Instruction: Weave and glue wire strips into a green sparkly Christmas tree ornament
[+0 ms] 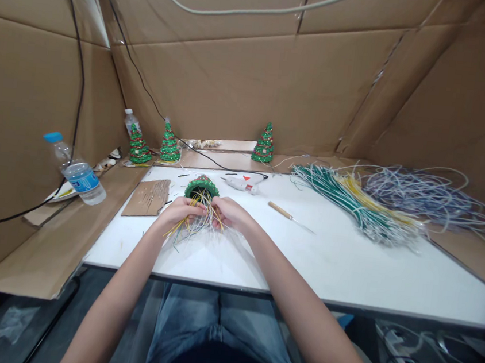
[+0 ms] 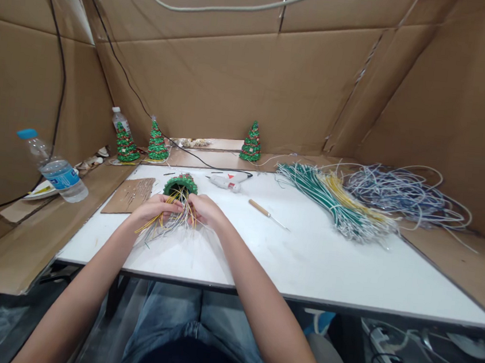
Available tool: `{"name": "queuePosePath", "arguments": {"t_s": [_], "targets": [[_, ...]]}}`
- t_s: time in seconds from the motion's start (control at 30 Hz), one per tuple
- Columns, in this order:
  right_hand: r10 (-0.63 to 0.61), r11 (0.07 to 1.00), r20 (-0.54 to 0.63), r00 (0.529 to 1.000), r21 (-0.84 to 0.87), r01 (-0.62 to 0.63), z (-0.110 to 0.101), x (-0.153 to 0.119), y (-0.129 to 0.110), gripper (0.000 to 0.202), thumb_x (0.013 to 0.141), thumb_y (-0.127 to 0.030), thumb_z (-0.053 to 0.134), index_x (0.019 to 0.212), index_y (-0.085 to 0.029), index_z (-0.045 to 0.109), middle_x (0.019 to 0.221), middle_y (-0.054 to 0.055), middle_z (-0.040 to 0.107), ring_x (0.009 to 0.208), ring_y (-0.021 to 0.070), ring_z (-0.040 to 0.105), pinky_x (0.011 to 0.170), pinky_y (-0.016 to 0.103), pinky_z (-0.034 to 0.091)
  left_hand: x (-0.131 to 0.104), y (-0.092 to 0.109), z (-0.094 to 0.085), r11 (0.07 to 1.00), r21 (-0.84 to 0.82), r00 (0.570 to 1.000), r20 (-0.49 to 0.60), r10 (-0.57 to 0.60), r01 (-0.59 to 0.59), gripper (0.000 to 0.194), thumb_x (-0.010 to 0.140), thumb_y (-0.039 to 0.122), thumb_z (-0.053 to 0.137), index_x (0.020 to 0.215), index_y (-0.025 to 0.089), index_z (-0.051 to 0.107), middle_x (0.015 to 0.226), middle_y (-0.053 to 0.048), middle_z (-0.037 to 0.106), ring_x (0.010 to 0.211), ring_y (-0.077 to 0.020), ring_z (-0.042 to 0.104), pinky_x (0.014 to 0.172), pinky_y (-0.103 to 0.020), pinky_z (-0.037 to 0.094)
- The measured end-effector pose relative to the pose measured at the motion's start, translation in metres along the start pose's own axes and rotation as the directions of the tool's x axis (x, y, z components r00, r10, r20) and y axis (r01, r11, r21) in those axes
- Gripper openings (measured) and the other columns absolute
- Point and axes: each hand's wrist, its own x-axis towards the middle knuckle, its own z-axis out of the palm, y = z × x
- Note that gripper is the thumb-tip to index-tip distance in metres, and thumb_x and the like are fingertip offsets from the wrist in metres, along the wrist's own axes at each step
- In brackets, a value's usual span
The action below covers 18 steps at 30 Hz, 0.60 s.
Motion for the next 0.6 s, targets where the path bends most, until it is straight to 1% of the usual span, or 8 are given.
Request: {"name": "queuePosePath", "arguments": {"t_s": [0.1,0.17,0.23,0.43,0.53,0.6], "targets": [[0.002,1.000,0.006,1.000,-0.002,-0.002,-0.0003,0.0014,0.0009,0.024,0.085,-0.014,0.034,0.069,-0.013,0.052,0.040,0.001,0.052,0.033,0.0126,0.047,0.036,0.021,0.036,0.0008,-0.0008,-0.0007,1.000,-0.006,1.000,-0.004,0.000,0.000,0.020,0.064,0.028,0.073,0.065,0.012,0.062,0.037,0.009,0.038,0.032,-0.0026,0.030,0.037,-0.019,0.018],[0.004,1.000,0.010,1.000,-0.005,-0.004,-0.0009,0.0022,0.0015,0.025,0.085,-0.015,0.033,0.069,-0.013,0.053,0.039,0.001,0.052,0.033,0.0124,0.047,0.036,0.021,0.036,0.0015,-0.0010,-0.0009,1.000,-0.006,1.000,-0.017,-0.004,0.004,0.019,0.070,0.030,0.067,0.066,0.012,0.062,0.035,0.009,0.036,0.031,-0.0029,0.028,0.036,-0.019,0.017],[0.005,1.000,0.015,1.000,-0.008,-0.005,-0.0014,0.0027,0.0021,0.025,0.085,-0.014,0.034,0.069,-0.013,0.053,0.039,0.001,0.052,0.033,0.0123,0.047,0.036,0.021,0.036,0.0018,-0.0005,-0.0008,1.000,-0.005,1.000,-0.027,-0.011,0.011,0.018,0.074,0.028,0.062,0.068,0.012,0.063,0.035,0.009,0.035,0.031,-0.0031,0.027,0.036,-0.019,0.017],[-0.003,1.000,0.024,1.000,-0.024,0.003,-0.0018,0.0036,0.0029,0.024,0.085,-0.015,0.034,0.069,-0.013,0.053,0.040,0.001,0.052,0.034,0.0120,0.048,0.036,0.020,0.037,0.0011,0.0018,-0.0003,1.000,0.002,0.999,-0.048,-0.025,0.026,0.016,0.079,0.024,0.055,0.069,0.012,0.062,0.035,0.009,0.035,0.030,-0.0040,0.027,0.036,-0.018,0.018],[-0.003,0.999,0.017,1.000,-0.044,0.004,-0.0018,0.0048,0.0035,0.026,0.085,-0.015,0.033,0.069,-0.013,0.053,0.040,0.001,0.053,0.034,0.0122,0.048,0.037,0.020,0.038,0.0013,0.0018,-0.0008,0.999,0.009,0.998,-0.049,-0.031,0.032,0.017,0.079,0.023,0.053,0.069,0.012,0.062,0.035,0.008,0.035,0.031,-0.0042,0.027,0.036,-0.018,0.019],[-0.025,0.998,0.002,1.000,-0.065,0.025,-0.0019,0.0054,0.0039,0.027,0.086,-0.017,0.034,0.068,-0.013,0.053,0.040,0.002,0.053,0.034,0.0121,0.048,0.037,0.020,0.039,0.0017,0.0015,-0.0011,0.999,0.014,0.998,-0.047,-0.034,0.035,0.017,0.079,0.022,0.053,0.068,0.013,0.062,0.035,0.008,0.036,0.031,-0.0043,0.028,0.036,-0.018,0.021]]}}
